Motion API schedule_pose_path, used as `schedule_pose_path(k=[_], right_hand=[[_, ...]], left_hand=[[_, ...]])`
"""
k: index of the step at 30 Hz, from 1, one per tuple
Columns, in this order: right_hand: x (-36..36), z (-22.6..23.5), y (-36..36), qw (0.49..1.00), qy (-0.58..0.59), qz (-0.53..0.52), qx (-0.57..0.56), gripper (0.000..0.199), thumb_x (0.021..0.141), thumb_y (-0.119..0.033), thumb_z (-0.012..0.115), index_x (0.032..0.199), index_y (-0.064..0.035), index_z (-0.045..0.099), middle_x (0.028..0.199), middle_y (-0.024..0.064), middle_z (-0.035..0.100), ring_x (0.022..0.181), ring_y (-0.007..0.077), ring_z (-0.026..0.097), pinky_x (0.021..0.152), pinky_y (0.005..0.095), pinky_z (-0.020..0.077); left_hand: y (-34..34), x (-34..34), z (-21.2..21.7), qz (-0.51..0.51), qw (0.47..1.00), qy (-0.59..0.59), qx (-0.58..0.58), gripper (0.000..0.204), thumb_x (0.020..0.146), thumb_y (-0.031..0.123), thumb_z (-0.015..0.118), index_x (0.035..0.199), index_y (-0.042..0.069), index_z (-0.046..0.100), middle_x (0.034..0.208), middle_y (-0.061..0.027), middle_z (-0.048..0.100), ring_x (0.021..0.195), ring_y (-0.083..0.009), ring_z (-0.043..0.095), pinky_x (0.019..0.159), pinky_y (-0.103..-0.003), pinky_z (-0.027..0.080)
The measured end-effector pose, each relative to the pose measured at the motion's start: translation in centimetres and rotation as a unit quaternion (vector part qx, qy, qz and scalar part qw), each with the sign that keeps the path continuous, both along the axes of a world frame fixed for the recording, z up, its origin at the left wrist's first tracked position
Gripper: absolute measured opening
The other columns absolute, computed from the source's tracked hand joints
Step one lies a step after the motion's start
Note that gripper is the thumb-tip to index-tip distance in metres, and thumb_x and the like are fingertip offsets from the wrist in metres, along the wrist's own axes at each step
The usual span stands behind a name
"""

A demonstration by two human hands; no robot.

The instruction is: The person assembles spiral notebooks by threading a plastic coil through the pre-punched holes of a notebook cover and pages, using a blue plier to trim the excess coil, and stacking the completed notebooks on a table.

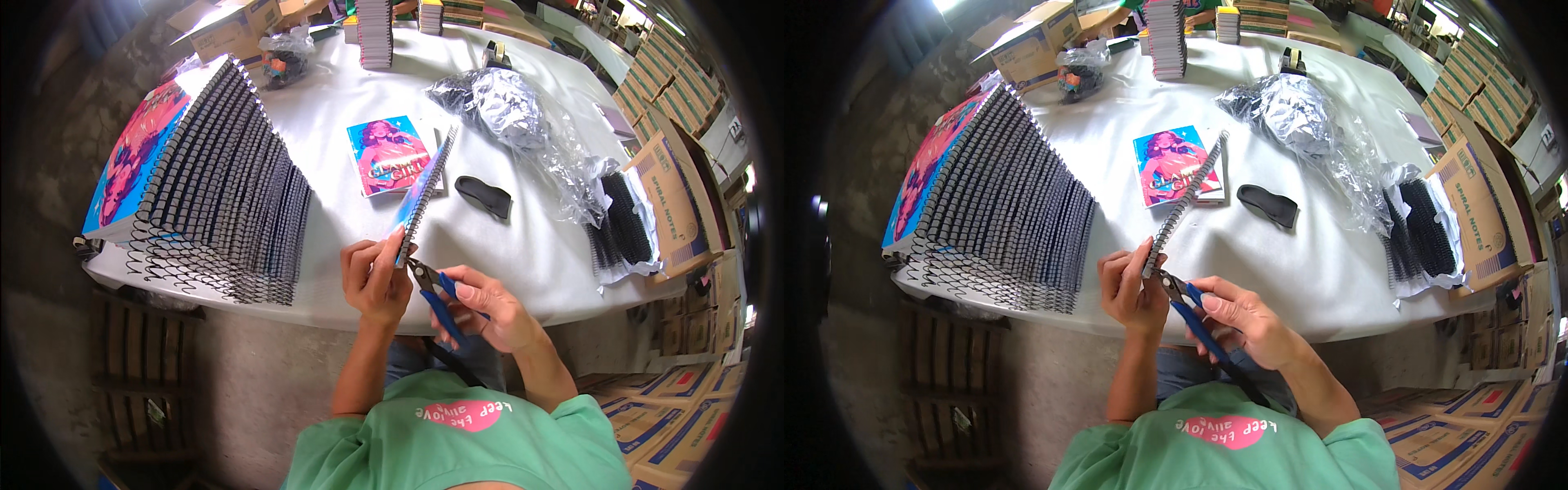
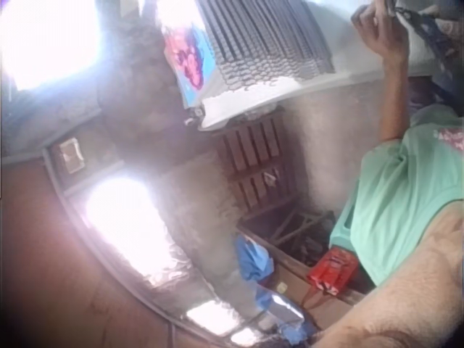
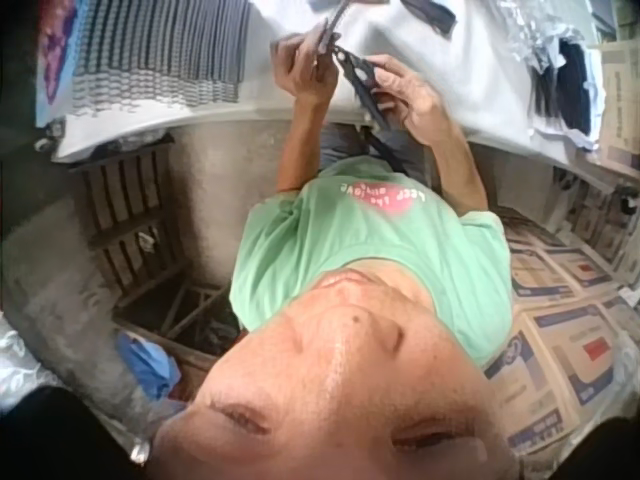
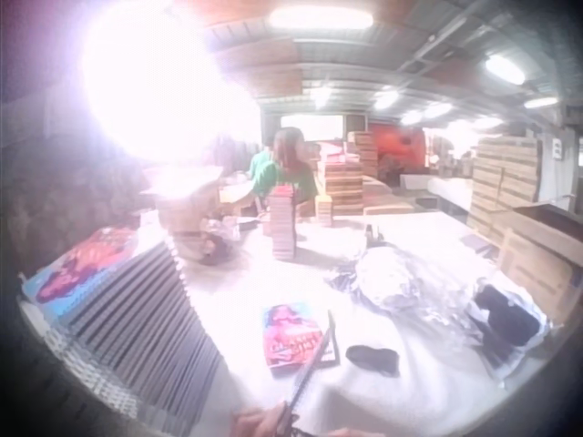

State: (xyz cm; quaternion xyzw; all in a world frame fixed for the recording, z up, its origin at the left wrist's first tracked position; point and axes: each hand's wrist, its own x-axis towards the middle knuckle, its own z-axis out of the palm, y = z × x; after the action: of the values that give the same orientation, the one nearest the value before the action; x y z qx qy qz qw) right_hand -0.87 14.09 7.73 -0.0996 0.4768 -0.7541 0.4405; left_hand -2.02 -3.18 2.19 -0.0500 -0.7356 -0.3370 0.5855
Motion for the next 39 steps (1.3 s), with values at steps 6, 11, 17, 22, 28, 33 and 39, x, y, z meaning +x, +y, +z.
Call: schedule_pose_path(k=[6,11,17,22,28,33,39], right_hand=[[-0.7,-3.3,0.2,0.774,0.519,-0.137,0.336,0.041,0.089,-0.030,0.053,0.125,-0.0115,0.047,0.108,0.0114,0.049,0.102,0.0267,0.049,0.086,0.0421,0.0384],[-1.9,-10.2,5.0,0.581,0.440,-0.142,0.670,0.049,0.085,-0.040,0.055,0.128,-0.0200,0.046,0.121,0.0145,0.041,0.118,0.0322,0.037,0.098,0.0615,0.0208],[-4.0,-11.2,6.2,0.886,0.300,-0.345,0.078,0.071,0.085,-0.049,0.053,0.141,-0.0159,0.026,0.143,0.0097,0.024,0.134,0.0270,0.021,0.107,0.0537,0.0125],[-5.0,-1.2,1.1,0.896,0.262,-0.312,-0.175,0.049,0.080,-0.011,0.063,0.124,-0.0104,0.041,0.107,0.0035,0.056,0.094,0.0161,0.056,0.069,0.0366,0.0535],[-7.6,13.8,-11.7,0.854,0.391,-0.258,-0.228,0.067,0.083,-0.020,0.064,0.137,-0.0014,0.029,0.113,0.0123,0.057,0.098,0.0170,0.059,0.083,0.0325,0.0481],[-13.3,19.7,-21.3,0.816,0.560,-0.097,-0.107,0.065,0.076,-0.018,0.068,0.128,0.0072,0.038,0.093,0.0134,0.058,0.071,0.0146,0.062,0.060,0.0241,0.0493],[-15.8,14.2,-26.2,0.725,0.626,-0.191,0.216,0.079,0.067,-0.037,0.063,0.134,-0.0047,0.038,0.130,0.0198,0.038,0.116,0.0316,0.044,0.101,0.0347,0.0314]], left_hand=[[-0.7,-0.3,0.5,-0.035,0.987,-0.035,0.154,0.036,0.075,-0.003,0.067,0.110,-0.002,0.058,0.088,-0.0033,0.056,0.072,-0.0115,0.048,0.062,-0.022,0.040],[-1.3,0.8,2.6,-0.189,0.899,-0.004,0.395,0.029,0.089,0.009,0.056,0.114,-0.004,0.048,0.102,-0.0042,0.050,0.081,-0.0056,0.047,0.072,-0.016,0.040],[0.0,2.9,6.4,-0.354,0.840,0.065,0.406,0.018,0.096,0.012,0.041,0.110,0.001,0.047,0.098,-0.0055,0.051,0.085,-0.0058,0.051,0.075,-0.020,0.043],[-2.5,7.3,11.5,-0.240,0.949,0.118,0.169,0.020,0.094,0.008,0.042,0.110,-0.002,0.049,0.088,-0.0082,0.056,0.080,-0.0095,0.050,0.070,-0.024,0.041],[-11.3,10.2,21.4,0.144,0.975,0.170,-0.009,0.022,0.088,0.008,0.051,0.106,0.000,0.061,0.085,-0.0067,0.062,0.076,-0.0140,0.049,0.065,-0.027,0.038],[-20.2,9.0,22.5,0.277,0.954,0.110,0.011,0.020,0.089,0.015,0.047,0.099,0.010,0.063,0.084,-0.0073,0.062,0.081,-0.0198,0.052,0.076,-0.032,0.038],[-22.3,4.9,15.8,0.189,0.974,0.062,0.105,0.041,0.097,0.033,0.034,0.094,-0.002,0.056,0.094,-0.0154,0.056,0.087,-0.0273,0.052,0.081,-0.035,0.040]])
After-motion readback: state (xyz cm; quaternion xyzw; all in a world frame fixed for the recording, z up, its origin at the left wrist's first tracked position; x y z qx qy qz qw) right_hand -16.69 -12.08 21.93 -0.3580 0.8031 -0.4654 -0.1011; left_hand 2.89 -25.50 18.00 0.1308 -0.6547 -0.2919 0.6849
